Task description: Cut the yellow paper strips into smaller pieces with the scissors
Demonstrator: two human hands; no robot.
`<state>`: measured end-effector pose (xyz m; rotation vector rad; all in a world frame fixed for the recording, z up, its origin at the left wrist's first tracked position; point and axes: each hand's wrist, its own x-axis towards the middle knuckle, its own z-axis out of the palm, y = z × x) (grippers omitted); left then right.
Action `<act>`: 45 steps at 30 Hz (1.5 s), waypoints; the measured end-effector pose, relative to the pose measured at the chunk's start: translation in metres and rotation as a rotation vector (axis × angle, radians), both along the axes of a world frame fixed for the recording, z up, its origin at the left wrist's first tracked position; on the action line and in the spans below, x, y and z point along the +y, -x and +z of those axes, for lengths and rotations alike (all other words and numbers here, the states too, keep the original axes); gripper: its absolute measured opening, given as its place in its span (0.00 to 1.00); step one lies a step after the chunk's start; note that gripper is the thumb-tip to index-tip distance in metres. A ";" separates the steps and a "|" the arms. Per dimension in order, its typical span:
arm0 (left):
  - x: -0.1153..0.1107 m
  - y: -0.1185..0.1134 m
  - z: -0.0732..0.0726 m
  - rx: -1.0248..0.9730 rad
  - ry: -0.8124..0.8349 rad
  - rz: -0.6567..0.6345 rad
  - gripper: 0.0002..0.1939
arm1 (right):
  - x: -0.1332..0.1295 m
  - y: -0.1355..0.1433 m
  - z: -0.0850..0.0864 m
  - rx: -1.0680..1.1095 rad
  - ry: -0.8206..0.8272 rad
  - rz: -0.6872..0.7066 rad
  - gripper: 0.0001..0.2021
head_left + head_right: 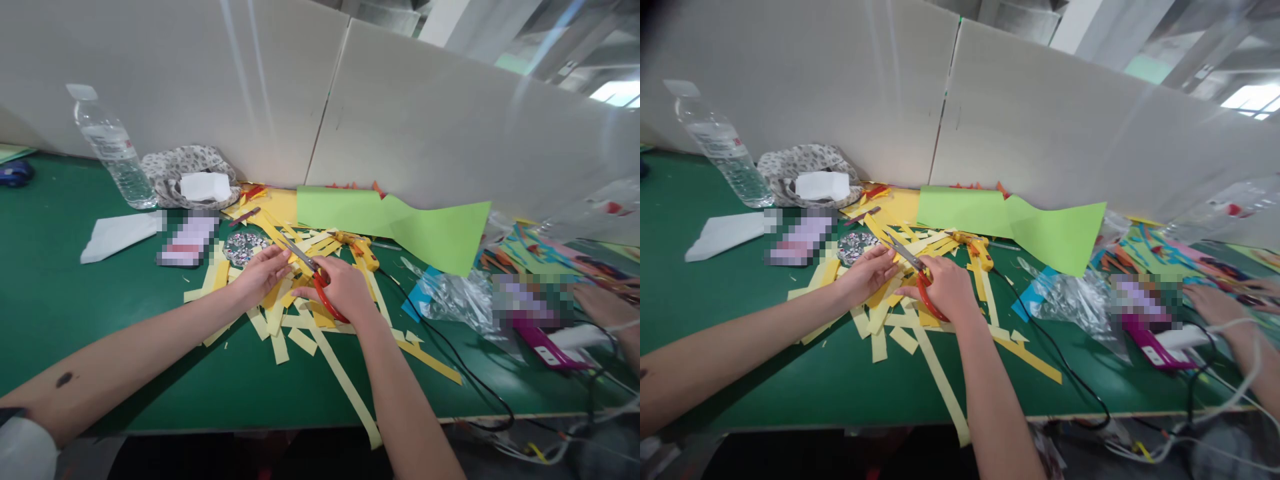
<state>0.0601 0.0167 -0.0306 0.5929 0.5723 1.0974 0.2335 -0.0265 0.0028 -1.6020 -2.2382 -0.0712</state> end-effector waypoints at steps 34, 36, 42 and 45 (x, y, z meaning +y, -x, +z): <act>-0.002 -0.001 0.004 0.023 -0.035 -0.072 0.05 | 0.001 0.001 0.000 0.041 -0.047 0.029 0.22; -0.002 -0.001 0.005 0.021 -0.033 -0.076 0.06 | 0.001 0.002 0.000 0.042 -0.045 0.028 0.22; -0.001 -0.001 0.003 0.036 -0.052 -0.086 0.06 | 0.001 0.003 -0.002 0.031 -0.046 0.018 0.21; -0.001 -0.001 0.002 0.047 -0.053 -0.083 0.07 | 0.000 0.002 -0.002 0.031 -0.041 0.012 0.21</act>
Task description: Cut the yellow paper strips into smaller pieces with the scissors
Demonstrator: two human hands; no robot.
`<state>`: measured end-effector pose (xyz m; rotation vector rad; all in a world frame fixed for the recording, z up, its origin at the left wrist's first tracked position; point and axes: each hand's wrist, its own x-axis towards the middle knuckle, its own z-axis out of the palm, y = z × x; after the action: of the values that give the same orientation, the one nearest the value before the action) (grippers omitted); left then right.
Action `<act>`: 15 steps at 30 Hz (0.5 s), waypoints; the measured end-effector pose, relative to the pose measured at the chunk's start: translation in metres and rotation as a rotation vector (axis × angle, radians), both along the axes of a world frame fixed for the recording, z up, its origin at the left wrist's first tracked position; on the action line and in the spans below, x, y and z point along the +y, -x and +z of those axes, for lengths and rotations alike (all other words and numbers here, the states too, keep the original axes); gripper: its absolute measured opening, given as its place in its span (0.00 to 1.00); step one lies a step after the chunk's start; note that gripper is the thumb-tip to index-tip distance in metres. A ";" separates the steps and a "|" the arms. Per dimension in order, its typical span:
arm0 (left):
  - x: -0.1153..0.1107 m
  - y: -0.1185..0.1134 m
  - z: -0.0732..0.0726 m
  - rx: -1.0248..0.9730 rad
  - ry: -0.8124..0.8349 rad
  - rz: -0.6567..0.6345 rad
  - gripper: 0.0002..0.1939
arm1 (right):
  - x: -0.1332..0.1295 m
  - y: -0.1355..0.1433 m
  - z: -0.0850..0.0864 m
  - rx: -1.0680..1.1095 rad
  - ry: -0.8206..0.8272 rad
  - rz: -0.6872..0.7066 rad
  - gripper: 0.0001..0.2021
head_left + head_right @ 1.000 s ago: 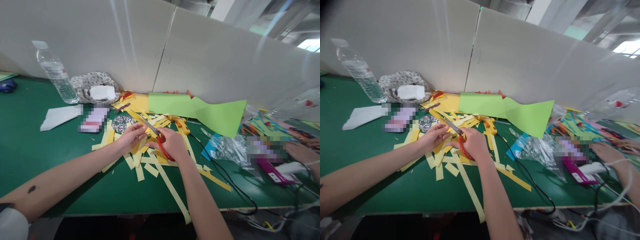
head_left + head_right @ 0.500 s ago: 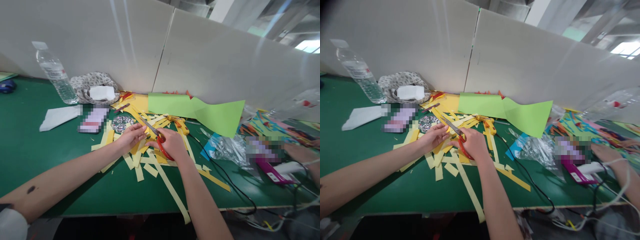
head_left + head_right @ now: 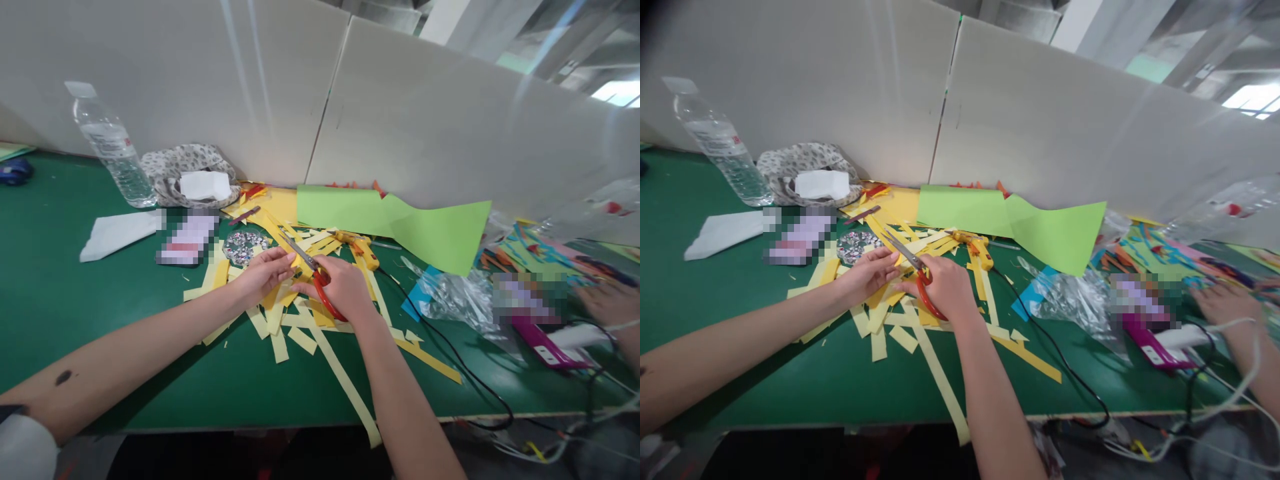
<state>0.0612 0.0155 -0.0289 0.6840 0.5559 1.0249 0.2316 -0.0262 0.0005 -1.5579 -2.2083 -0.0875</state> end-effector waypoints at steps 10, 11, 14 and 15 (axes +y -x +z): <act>0.002 0.001 -0.004 0.067 -0.032 -0.043 0.07 | -0.001 0.000 0.002 0.033 0.036 0.017 0.20; 0.001 0.001 -0.003 0.073 -0.029 -0.040 0.07 | -0.001 0.000 0.002 0.037 0.034 0.021 0.20; 0.000 0.000 -0.001 0.071 -0.010 -0.028 0.07 | -0.001 0.000 0.002 0.033 0.027 0.027 0.20; 0.000 0.000 0.000 0.067 -0.006 -0.029 0.07 | -0.001 0.000 0.002 0.030 0.026 0.027 0.20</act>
<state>0.0610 0.0152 -0.0292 0.7316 0.6000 0.9801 0.2314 -0.0272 0.0029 -1.5322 -2.2149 -0.0271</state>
